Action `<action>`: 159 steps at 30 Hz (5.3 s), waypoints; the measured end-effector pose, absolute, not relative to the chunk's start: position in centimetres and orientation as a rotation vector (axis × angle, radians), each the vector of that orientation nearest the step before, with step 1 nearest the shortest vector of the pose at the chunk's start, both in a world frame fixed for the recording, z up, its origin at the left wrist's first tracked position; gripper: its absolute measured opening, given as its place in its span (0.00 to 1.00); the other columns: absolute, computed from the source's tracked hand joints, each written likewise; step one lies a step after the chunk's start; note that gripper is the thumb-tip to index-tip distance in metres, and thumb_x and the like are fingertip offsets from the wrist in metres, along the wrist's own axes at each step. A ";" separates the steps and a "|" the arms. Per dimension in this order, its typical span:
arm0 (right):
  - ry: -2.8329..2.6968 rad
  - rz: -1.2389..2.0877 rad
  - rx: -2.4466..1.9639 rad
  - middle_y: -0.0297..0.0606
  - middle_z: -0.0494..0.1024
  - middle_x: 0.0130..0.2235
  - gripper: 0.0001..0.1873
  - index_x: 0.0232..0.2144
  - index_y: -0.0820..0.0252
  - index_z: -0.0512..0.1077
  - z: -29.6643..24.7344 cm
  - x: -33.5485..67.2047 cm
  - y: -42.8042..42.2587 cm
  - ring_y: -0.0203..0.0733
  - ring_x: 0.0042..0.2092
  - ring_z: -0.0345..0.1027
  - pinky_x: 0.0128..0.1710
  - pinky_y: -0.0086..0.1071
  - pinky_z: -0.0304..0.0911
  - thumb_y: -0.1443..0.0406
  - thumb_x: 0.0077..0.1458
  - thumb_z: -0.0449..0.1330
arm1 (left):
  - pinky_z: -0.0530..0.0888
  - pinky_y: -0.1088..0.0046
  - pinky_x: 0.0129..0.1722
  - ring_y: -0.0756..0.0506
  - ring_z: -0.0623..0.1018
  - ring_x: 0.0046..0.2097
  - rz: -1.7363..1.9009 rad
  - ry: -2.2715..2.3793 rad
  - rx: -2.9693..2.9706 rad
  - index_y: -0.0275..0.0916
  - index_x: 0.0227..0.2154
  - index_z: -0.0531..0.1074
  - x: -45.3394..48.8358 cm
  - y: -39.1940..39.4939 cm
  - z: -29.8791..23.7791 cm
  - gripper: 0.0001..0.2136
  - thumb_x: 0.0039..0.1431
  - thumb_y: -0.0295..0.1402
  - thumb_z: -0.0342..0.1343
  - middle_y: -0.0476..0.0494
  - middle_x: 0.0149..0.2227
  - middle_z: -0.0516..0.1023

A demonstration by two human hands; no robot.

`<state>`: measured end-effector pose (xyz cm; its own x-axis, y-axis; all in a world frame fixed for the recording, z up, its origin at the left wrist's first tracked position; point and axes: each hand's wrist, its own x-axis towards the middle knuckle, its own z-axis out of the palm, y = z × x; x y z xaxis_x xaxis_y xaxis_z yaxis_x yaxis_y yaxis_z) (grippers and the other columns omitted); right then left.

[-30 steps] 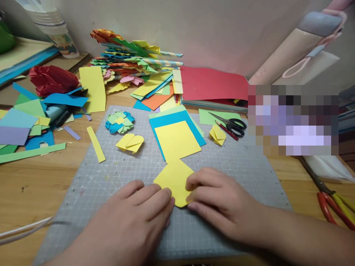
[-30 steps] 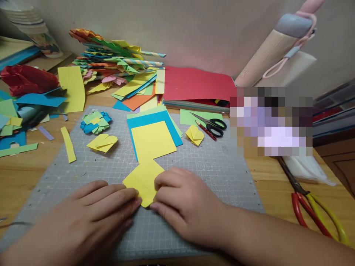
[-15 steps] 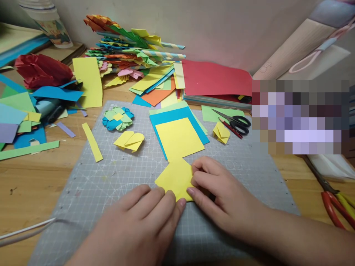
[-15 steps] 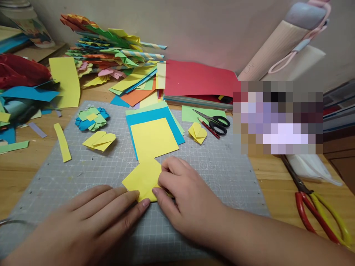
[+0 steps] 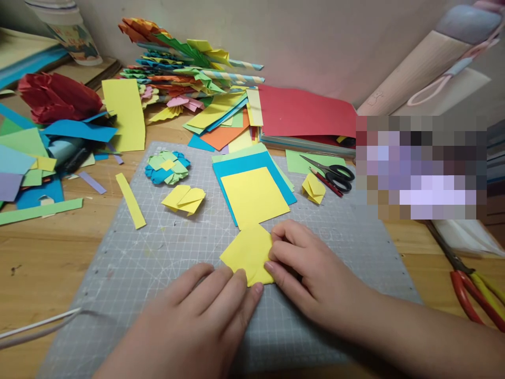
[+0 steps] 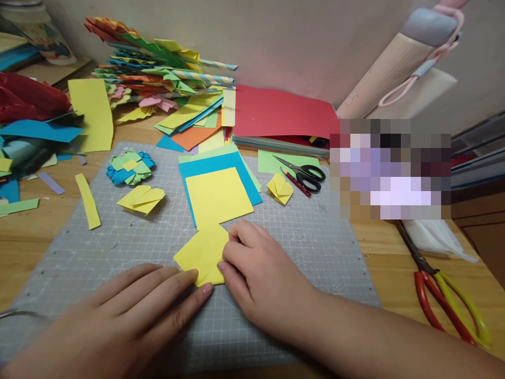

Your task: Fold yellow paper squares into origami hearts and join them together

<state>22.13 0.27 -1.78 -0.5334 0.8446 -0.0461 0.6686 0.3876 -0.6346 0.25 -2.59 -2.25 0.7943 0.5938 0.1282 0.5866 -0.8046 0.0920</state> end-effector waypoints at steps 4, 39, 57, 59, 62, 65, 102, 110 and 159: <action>-2.380 0.869 -1.333 0.38 0.63 0.35 0.10 0.25 0.60 0.60 -1.8 22.1 0.3 0.41 0.39 0.58 0.39 0.38 0.58 0.71 0.60 0.49 | 0.60 0.66 0.52 0.46 0.72 0.46 0.213 1.007 2.936 0.45 0.50 0.70 0.2 -3.0 -2.0 0.15 0.64 0.35 0.44 0.51 0.48 0.76; -2.355 0.899 -1.344 0.39 0.64 0.36 0.09 0.26 0.59 0.59 -1.5 22.2 0.4 0.42 0.39 0.60 0.40 0.39 0.61 0.72 0.59 0.51 | 0.59 0.66 0.55 0.46 0.73 0.46 0.246 0.958 2.870 0.42 0.49 0.71 0.4 -2.7 -1.7 0.15 0.62 0.36 0.48 0.50 0.45 0.78; -2.383 0.915 -1.315 0.39 0.64 0.37 0.09 0.27 0.59 0.61 -1.6 22.4 0.4 0.43 0.40 0.60 0.41 0.40 0.60 0.72 0.59 0.50 | 0.61 0.63 0.58 0.46 0.74 0.46 0.207 0.920 2.844 0.40 0.49 0.70 0.5 -2.5 -1.5 0.15 0.63 0.34 0.45 0.49 0.44 0.78; -2.370 0.932 -1.308 0.39 0.64 0.37 0.09 0.27 0.59 0.61 -1.5 22.4 0.5 0.43 0.40 0.60 0.41 0.40 0.60 0.72 0.59 0.49 | 0.62 0.63 0.58 0.46 0.74 0.45 0.214 0.919 2.840 0.41 0.49 0.70 0.5 -2.5 -1.5 0.15 0.63 0.34 0.45 0.50 0.44 0.78; -2.360 0.929 -1.321 0.39 0.64 0.37 0.09 0.27 0.59 0.60 -1.5 22.3 0.6 0.42 0.40 0.60 0.40 0.39 0.60 0.73 0.59 0.49 | 0.63 0.61 0.57 0.45 0.74 0.47 0.154 0.974 2.809 0.41 0.49 0.70 0.5 -2.6 -1.4 0.15 0.63 0.34 0.46 0.50 0.45 0.78; -2.358 0.926 -1.330 0.39 0.64 0.36 0.09 0.26 0.59 0.59 -1.5 22.2 0.5 0.42 0.40 0.59 0.40 0.39 0.60 0.73 0.59 0.49 | 0.64 0.62 0.58 0.45 0.74 0.47 0.156 0.976 2.814 0.41 0.51 0.70 0.6 -2.8 -1.3 0.16 0.63 0.36 0.48 0.51 0.46 0.78; -2.341 0.943 -1.357 0.37 0.62 0.36 0.10 0.25 0.59 0.57 -1.6 22.2 0.5 0.40 0.39 0.59 0.39 0.36 0.59 0.73 0.58 0.50 | 0.53 0.64 0.60 0.46 0.73 0.44 0.312 0.984 2.931 0.37 0.44 0.74 0.8 -2.8 -1.9 0.18 0.62 0.28 0.40 0.49 0.41 0.78; -2.337 0.952 -1.358 0.37 0.62 0.36 0.11 0.25 0.60 0.57 -1.6 22.1 0.5 0.39 0.39 0.59 0.38 0.35 0.59 0.73 0.58 0.50 | 0.56 0.64 0.59 0.46 0.74 0.41 0.320 0.932 2.879 0.39 0.42 0.75 0.8 -2.6 -2.0 0.16 0.60 0.31 0.43 0.50 0.39 0.78; -2.912 0.123 -1.173 0.39 0.73 0.18 0.17 0.32 0.63 0.76 0.3 23.5 -3.2 0.40 0.16 0.65 0.16 0.34 0.54 0.72 0.55 0.46 | 0.51 0.62 0.61 0.45 0.69 0.41 0.260 0.942 2.795 0.38 0.45 0.71 1.5 -1.8 -1.7 0.14 0.57 0.34 0.52 0.49 0.36 0.71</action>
